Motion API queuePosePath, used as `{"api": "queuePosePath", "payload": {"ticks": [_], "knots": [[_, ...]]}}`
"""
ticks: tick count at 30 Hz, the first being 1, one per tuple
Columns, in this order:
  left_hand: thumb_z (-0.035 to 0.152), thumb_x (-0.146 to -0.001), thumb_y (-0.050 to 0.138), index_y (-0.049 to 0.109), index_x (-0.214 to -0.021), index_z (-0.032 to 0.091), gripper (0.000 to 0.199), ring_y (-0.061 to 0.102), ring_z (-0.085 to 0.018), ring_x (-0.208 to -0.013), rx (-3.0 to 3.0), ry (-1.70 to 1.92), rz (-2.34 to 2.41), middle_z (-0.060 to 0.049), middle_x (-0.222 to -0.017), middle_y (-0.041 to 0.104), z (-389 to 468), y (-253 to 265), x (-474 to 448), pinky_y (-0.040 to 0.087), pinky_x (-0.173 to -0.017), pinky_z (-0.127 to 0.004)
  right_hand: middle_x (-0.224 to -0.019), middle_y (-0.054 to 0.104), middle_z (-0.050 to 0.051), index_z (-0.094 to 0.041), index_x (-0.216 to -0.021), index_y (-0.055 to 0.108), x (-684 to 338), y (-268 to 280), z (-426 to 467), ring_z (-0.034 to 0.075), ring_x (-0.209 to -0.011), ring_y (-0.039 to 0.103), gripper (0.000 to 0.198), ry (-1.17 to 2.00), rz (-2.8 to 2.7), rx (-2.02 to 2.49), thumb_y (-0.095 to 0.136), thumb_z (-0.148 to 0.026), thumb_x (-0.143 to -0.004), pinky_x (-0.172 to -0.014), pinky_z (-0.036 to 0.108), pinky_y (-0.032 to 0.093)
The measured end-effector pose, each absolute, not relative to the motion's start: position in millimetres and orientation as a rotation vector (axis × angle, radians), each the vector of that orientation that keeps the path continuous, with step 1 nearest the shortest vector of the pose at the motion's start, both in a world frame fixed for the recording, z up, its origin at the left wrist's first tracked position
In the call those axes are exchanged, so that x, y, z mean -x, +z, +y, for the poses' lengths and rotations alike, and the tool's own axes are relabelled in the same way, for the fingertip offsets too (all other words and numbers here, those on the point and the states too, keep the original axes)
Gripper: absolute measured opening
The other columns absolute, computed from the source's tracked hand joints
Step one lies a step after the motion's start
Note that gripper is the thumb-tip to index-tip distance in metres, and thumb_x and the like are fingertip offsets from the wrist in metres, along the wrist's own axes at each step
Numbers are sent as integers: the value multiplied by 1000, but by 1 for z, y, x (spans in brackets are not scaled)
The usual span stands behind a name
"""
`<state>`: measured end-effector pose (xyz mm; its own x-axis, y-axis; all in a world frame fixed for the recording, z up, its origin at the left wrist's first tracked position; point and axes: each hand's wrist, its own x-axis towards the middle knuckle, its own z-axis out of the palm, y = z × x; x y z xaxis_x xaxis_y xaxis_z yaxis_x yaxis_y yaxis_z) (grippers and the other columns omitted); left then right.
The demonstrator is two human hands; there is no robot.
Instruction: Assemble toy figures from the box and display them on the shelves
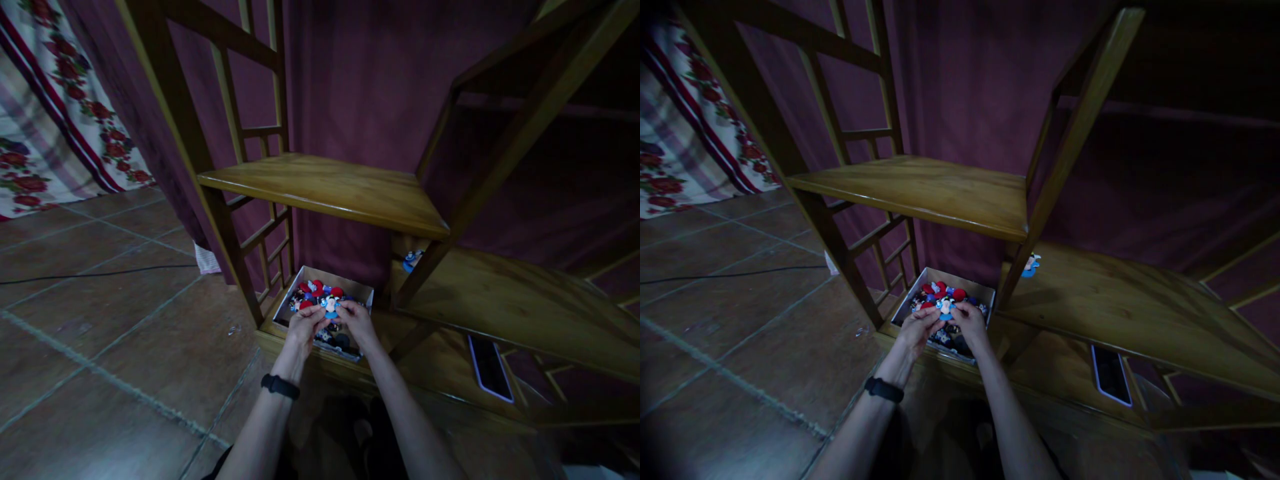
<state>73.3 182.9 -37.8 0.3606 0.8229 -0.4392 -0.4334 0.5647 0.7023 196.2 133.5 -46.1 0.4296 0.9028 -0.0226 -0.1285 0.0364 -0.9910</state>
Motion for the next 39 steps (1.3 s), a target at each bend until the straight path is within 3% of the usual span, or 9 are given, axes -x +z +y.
{"api": "queuePosePath", "payload": {"ticks": [6, 15, 31, 39], "knots": [[0, -64, 66, 62, -72, 9, 12, 64, -13, -57, -485, 836, 879, -7, -67, 67, 183, -45, -71, 56, -55, -21, -78, 63, 2, -17, -72, 66, -194, -52, 135, 18, -68, 61, 32, 935, -776, 1310, 69, -45, -58, -64, 35, 56], [8, -73, 61, 61, -80, 10, 8, 63, -10, -56, -453, 777, 774, -5, -66, 66, 187, -46, -71, 55, -61, -22, -87, 66, 4, -17, -89, 65, -187, -49, 134, 18, -75, 63, 36, 1035, -720, 1259, 63, -44, -65, -70, 36, 54], [8, -68, 67, 57, -74, 12, 12, 64, -11, -57, -508, 797, 802, -4, -66, 66, 181, -44, -76, 55, -58, -22, -81, 64, 1, -20, -79, 62, -195, -57, 137, 17, -72, 60, 31, 916, -844, 1356, 65, -45, -62, -60, 28, 52], [7, -64, 69, 59, -75, 13, 16, 65, -13, -65, -532, 877, 796, -4, -74, 68, 181, -43, -77, 55, -60, -23, -90, 63, 1, -21, -87, 61, -191, -51, 137, 17, -77, 60, 29, 953, -862, 1334, 61, -42, -66, -62, 28, 52]]}}
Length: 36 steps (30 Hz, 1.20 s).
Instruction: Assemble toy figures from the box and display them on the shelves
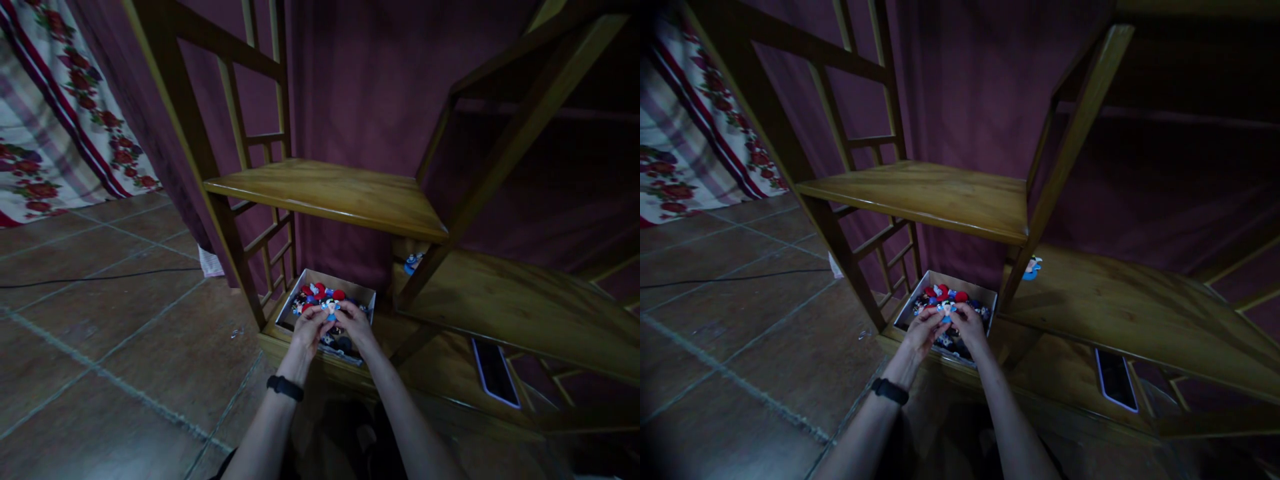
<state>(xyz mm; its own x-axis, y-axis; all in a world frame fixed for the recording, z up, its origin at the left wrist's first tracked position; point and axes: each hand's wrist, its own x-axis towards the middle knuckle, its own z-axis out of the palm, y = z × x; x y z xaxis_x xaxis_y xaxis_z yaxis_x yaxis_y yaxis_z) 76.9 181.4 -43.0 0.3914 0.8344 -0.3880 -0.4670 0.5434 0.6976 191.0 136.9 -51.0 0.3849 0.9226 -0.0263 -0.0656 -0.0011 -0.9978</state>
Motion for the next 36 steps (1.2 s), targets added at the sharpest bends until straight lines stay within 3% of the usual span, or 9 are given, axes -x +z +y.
{"api": "queuePosePath", "payload": {"ticks": [10, 16, 22, 28, 33, 36], "knots": [[6, -59, 70, 63, -80, 13, 23, 64, -15, -78, -588, 919, 667, -4, -81, 67, 186, -43, -74, 52, -75, -29, -93, 63, 1, -23, -97, 59, -193, -56, 140, 16, -75, 60, 32, 910, -901, 1274, 61, -32, -66, -63, 27, 50], [7, -57, 72, 63, -79, 15, 25, 63, -12, -74, -588, 965, 624, -1, -77, 67, 189, -42, -72, 51, -74, -26, -95, 62, 0, -23, -93, 56, -191, -49, 139, 16, -80, 60, 28, 815, -1003, 1249, 61, -25, -65, -70, 27, 48], [6, -56, 73, 61, -93, 16, 41, 63, -14, -77, -589, 954, 600, -4, -87, 68, 191, -41, -72, 50, -72, -25, -96, 60, 0, -23, -94, 54, -190, -47, 138, 16, -82, 59, 28, 742, -1065, 1265, 60, -24, -67, -72, 27, 47], [9, -60, 72, 63, -91, 13, 32, 63, -14, -78, -601, 908, 628, -6, -84, 68, 190, -39, -71, 50, -74, -26, -92, 61, 0, -23, -94, 56, -191, -49, 139, 16, -79, 59, 25, 719, -1046, 1314, 59, -26, -70, -68, 26, 48], [12, -66, 68, 62, -94, 15, 30, 64, -13, -73, -584, 887, 700, -6, -87, 68, 190, -39, -71, 52, -65, -23, -85, 62, 1, -23, -94, 58, -190, -50, 139, 15, -69, 58, 26, 807, -984, 1362, 58, -34, -71, -59, 25, 49], [9, -68, 65, 62, -90, 14, 23, 62, -10, -63, -547, 885, 723, -4, -78, 67, 190, -40, -72, 52, -61, -21, -85, 61, 1, -22, -92, 59, -189, -49, 139, 14, -68, 57, 27, 871, -916, 1342, 59, -38, -69, -55, 24, 49]]}}
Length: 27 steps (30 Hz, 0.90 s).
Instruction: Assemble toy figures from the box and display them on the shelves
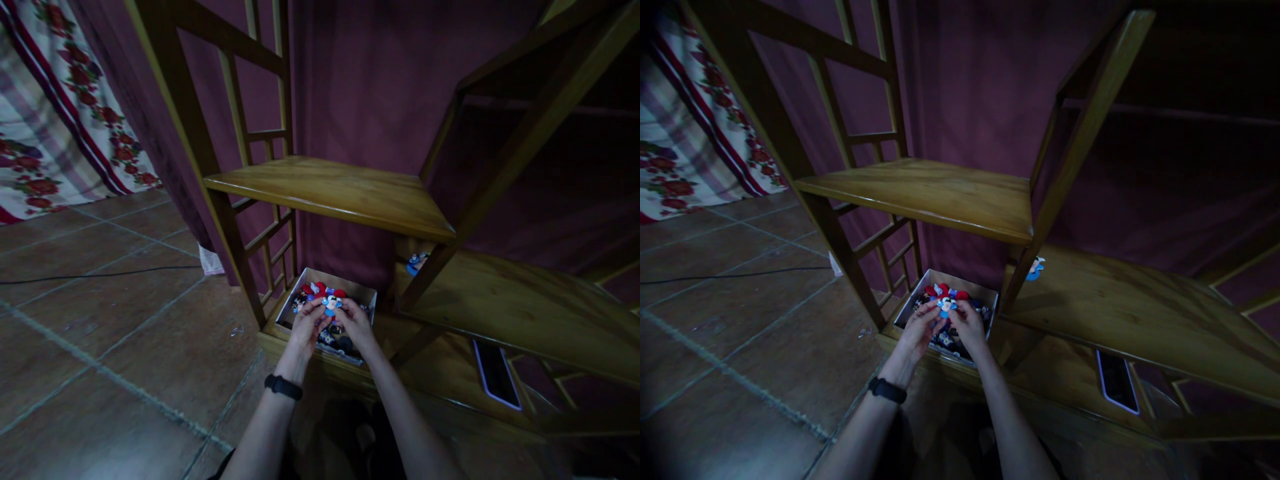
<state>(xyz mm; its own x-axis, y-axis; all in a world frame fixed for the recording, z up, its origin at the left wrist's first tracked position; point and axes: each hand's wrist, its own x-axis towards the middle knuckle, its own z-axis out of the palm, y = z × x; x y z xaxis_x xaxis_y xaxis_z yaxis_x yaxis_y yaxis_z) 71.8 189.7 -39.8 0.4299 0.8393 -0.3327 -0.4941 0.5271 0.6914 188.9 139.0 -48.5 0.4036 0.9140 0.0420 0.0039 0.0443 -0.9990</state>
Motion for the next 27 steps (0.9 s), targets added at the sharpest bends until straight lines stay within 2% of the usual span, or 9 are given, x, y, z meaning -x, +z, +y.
{"api": "queuePosePath", "payload": {"ticks": [4, 13, 19, 27], "knots": [[6, -71, 61, 60, -83, 13, 14, 61, -9, -55, -473, 893, 765, -3, -67, 65, 189, -40, -73, 53, -57, -21, -84, 62, 1, -21, -87, 60, -187, -41, 136, 13, -64, 57, 29, 943, -820, 1296, 62, -40, -66, -53, 24, 49], [5, -75, 54, 57, -81, 11, 9, 61, -10, -53, -432, 844, 808, -5, -66, 64, 190, -42, -73, 53, -53, -20, -77, 59, -1, -22, -83, 58, -185, -42, 135, 12, -62, 56, 25, 926, -854, 1299, 62, -39, -66, -53, 24, 48], [5, -74, 57, 57, -80, 11, 9, 62, -10, -55, -423, 869, 825, -4, -66, 64, 190, -42, -73, 53, -54, -20, -80, 59, 0, -23, -84, 57, -190, -50, 137, 15, -68, 57, 21, 869, -950, 1359, 60, -37, -68, -55, 25, 49], [7, -70, 63, 59, -78, 11, 9, 60, -9, -54, -454, 872, 798, -4, -63, 64, 190, -42, -73, 53, -56, -21, -82, 59, 0, -22, -85, 54, -192, -58, 138, 13, -63, 58, 23, 909, -918, 1352, 57, -39, -70, -53, 25, 51]]}}
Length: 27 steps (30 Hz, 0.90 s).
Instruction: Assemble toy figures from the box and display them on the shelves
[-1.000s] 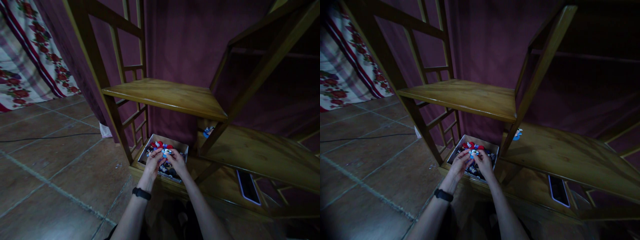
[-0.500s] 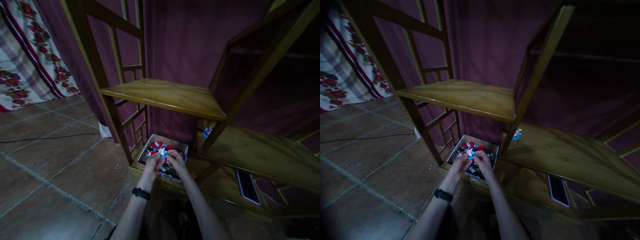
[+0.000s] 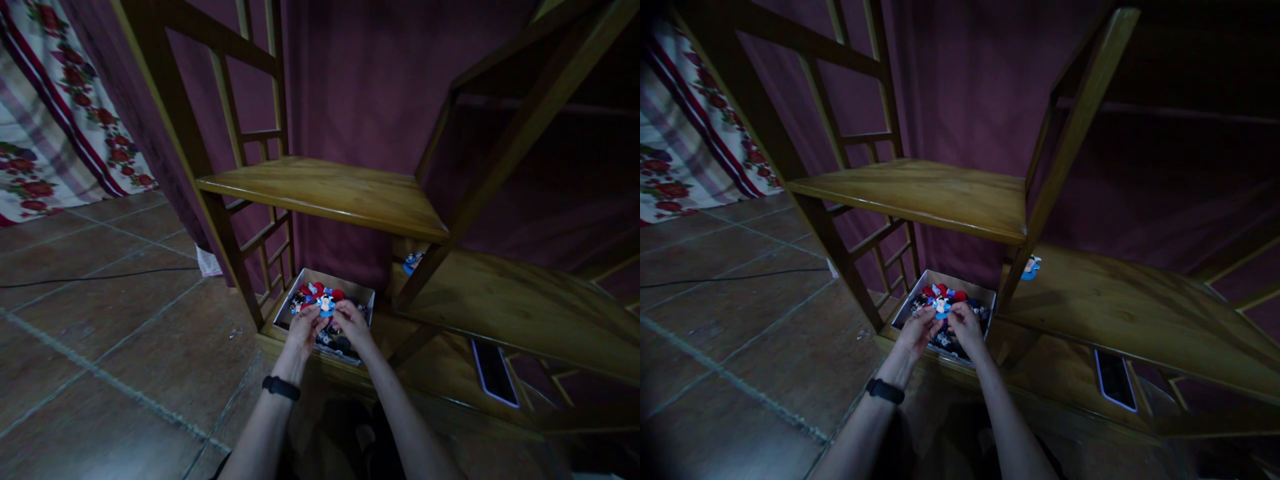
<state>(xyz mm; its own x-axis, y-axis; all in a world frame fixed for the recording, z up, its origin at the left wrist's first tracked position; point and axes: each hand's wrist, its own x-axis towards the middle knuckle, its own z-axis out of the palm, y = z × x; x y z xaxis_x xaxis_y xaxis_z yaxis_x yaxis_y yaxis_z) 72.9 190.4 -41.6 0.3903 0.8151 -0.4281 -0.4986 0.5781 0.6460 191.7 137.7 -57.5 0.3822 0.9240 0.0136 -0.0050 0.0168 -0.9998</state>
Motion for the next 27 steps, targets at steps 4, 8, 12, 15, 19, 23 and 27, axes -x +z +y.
{"api": "queuePosePath", "payload": {"ticks": [4, 8, 12, 15, 19, 23, 27], "knots": [[9, -68, 65, 61, -79, 13, 13, 58, -7, -51, -487, 867, 812, -1, -63, 63, 192, -45, -73, 51, -54, -18, -75, 57, -2, -22, -85, 52, -189, -61, 139, 12, -59, 56, 21, 904, -889, 1371, 56, -36, -70, -49, 23, 49], [7, -66, 66, 61, -87, 15, 23, 57, -6, -49, -506, 878, 829, 0, -63, 63, 192, -47, -73, 49, -54, -17, -76, 57, -2, -22, -84, 52, -188, -62, 139, 11, -59, 56, 20, 904, -870, 1393, 56, -35, -69, -49, 23, 49], [2, -64, 66, 60, -92, 15, 32, 60, -7, -56, -486, 876, 839, 0, -69, 65, 191, -46, -73, 50, -58, -18, -86, 58, 0, -22, -91, 52, -187, -60, 138, 12, -63, 57, 27, 899, -839, 1391, 58, -35, -68, -51, 24, 51], [-1, -61, 66, 61, -93, 16, 37, 63, -9, -64, -485, 874, 801, -1, -75, 67, 191, -44, -73, 49, -62, -18, -92, 58, 1, -24, -97, 53, -186, -57, 138, 15, -71, 59, 34, 904, -860, 1378, 62, -33, -65, -53, 26, 51], [-2, -59, 67, 62, -92, 14, 38, 63, -11, -69, -510, 885, 737, -4, -81, 68, 191, -43, -72, 49, -64, -19, -96, 60, 0, -27, -105, 50, -184, -55, 138, 15, -71, 59, 43, 924, -901, 1362, 63, -28, -64, -60, 28, 51], [-2, -57, 68, 63, -88, 13, 35, 63, -12, -65, -553, 902, 701, -4, -78, 69, 192, -45, -72, 47, -60, -19, -89, 62, -1, -28, -113, 46, -182, -55, 138, 15, -68, 59, 52, 931, -922, 1376, 62, -25, -64, -64, 29, 50], [0, -56, 69, 65, -86, 13, 33, 63, -13, -66, -572, 915, 686, -5, -76, 69, 193, -45, -73, 47, -61, -21, -87, 63, -1, -27, -115, 45, -181, -52, 137, 16, -73, 61, 52, 930, -932, 1362, 61, -25, -65, -67, 30, 50]]}}
